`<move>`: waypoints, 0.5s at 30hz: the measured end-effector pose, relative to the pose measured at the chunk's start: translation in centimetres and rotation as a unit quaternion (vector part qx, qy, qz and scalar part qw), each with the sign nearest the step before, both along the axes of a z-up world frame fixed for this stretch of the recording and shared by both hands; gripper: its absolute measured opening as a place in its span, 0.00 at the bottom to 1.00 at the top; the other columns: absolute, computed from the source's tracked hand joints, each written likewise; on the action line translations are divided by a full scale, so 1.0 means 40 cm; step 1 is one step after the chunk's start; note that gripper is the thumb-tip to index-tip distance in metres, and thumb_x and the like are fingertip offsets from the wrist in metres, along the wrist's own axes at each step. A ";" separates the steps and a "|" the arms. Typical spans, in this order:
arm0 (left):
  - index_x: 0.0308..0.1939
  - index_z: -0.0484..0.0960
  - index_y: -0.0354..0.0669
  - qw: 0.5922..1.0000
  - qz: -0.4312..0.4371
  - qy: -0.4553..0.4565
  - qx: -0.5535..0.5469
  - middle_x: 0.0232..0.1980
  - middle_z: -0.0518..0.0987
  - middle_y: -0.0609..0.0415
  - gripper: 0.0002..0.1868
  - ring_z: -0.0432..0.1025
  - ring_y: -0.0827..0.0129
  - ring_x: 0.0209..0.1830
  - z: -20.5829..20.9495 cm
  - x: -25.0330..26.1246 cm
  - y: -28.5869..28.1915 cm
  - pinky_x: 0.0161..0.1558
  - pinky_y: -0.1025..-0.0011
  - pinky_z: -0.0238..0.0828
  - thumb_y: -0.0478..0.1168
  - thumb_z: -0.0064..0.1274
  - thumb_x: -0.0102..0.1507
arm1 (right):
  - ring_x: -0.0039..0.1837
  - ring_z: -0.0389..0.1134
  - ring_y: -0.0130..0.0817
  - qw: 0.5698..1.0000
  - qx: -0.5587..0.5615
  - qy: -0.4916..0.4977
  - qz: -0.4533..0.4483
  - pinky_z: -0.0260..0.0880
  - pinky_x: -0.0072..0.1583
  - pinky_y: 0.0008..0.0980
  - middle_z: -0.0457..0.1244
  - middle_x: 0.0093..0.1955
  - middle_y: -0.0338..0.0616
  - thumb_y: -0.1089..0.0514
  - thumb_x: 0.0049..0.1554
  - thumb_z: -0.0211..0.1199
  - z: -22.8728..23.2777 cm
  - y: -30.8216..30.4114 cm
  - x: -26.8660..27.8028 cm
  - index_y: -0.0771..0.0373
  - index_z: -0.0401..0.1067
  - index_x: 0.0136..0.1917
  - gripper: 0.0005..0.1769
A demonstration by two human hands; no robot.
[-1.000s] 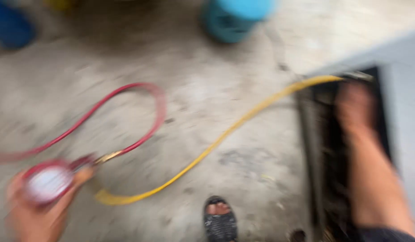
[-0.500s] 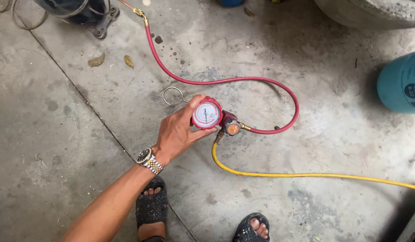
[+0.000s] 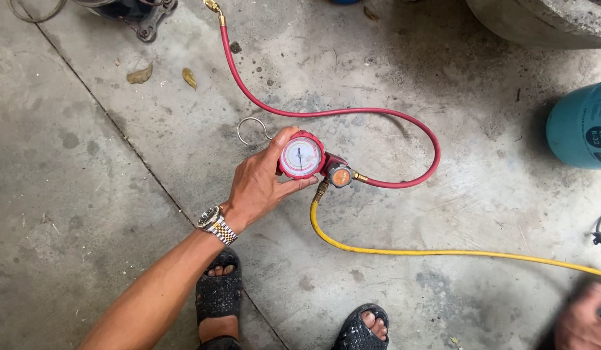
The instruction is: Repairing a refrigerator by checking refrigerant pressure with a manifold gauge and testing electrical components with a clamp meter.
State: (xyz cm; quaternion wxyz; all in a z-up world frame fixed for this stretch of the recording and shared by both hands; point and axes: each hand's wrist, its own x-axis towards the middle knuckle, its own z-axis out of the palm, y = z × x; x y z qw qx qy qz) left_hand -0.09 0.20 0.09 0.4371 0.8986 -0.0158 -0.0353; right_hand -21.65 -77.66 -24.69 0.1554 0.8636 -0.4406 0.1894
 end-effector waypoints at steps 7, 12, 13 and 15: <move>0.69 0.63 0.60 0.996 -0.012 -0.031 0.080 0.38 0.82 0.57 0.46 0.76 0.57 0.30 -0.031 -0.004 0.013 0.33 0.61 0.70 0.65 0.67 0.54 | 0.73 0.63 0.67 0.736 0.242 -0.027 0.632 0.62 0.77 0.56 0.62 0.71 0.75 0.65 0.61 0.67 0.572 0.877 0.413 0.82 0.65 0.71 0.29; 0.70 0.62 0.61 0.996 -0.011 -0.018 0.082 0.33 0.81 0.58 0.46 0.76 0.58 0.28 -0.033 -0.008 0.017 0.32 0.61 0.69 0.63 0.68 0.54 | 0.78 0.56 0.58 0.591 0.329 0.122 0.726 0.57 0.74 0.54 0.54 0.78 0.65 0.36 0.54 0.67 0.649 1.210 0.551 0.66 0.53 0.78 0.51; 0.70 0.62 0.61 0.996 -0.012 -0.018 0.083 0.33 0.81 0.58 0.46 0.76 0.58 0.28 -0.021 -0.006 0.019 0.32 0.61 0.69 0.63 0.68 0.54 | 0.78 0.56 0.58 0.592 0.329 0.121 0.726 0.57 0.74 0.54 0.54 0.78 0.65 0.36 0.54 0.67 0.641 1.247 0.568 0.66 0.53 0.78 0.51; 0.73 0.64 0.59 1.000 0.003 0.025 -0.018 0.30 0.79 0.43 0.47 0.80 0.48 0.36 0.003 0.000 0.023 0.40 0.53 0.74 0.56 0.71 0.53 | 0.71 0.61 0.68 0.560 0.459 0.114 0.680 0.56 0.72 0.64 0.60 0.70 0.70 0.45 0.47 0.77 0.628 1.322 0.605 0.69 0.56 0.78 0.55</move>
